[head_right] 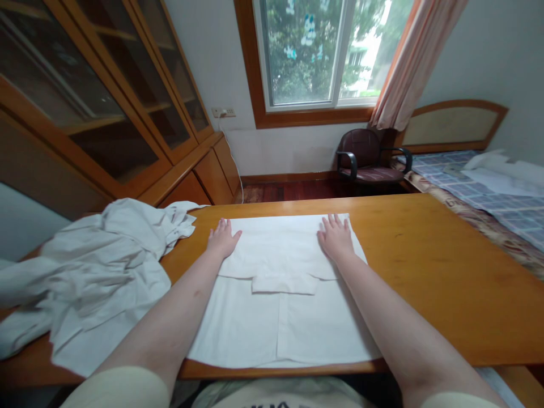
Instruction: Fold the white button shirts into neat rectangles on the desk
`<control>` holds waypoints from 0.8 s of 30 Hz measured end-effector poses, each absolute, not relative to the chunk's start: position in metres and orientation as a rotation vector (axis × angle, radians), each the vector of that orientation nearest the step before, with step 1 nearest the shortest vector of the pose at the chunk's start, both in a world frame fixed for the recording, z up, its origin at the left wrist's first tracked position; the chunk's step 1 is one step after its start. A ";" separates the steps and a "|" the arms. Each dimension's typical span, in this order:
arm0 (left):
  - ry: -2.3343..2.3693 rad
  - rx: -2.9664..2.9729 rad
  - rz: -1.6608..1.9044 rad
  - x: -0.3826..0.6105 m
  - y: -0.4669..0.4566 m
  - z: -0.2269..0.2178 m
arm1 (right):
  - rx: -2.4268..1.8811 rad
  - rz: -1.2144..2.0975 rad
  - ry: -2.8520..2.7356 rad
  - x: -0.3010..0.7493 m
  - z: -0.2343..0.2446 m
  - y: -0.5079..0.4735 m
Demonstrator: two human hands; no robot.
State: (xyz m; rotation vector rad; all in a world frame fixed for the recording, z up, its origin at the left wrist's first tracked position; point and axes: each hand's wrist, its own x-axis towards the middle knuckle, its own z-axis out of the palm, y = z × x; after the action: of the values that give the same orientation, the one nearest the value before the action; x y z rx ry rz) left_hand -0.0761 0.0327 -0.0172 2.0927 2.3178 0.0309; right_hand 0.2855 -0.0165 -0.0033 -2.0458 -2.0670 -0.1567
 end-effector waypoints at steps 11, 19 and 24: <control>2.285 2.104 0.075 -0.080 0.034 -0.018 | -1.695 0.332 -2.490 0.210 -0.006 -0.060; 2.282 2.128 0.158 -0.084 0.034 -0.023 | -2.242 0.069 -2.160 0.312 -0.016 -0.063; 2.212 2.299 0.309 -0.070 0.027 -0.010 | -2.272 0.022 -2.160 0.317 -0.020 -0.060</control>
State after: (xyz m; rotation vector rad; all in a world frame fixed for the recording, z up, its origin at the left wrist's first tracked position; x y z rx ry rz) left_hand -0.0698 0.0272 -0.0096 2.2993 2.2120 0.3090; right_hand 0.3172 -0.0597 -0.0197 -2.2720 -2.1599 0.0220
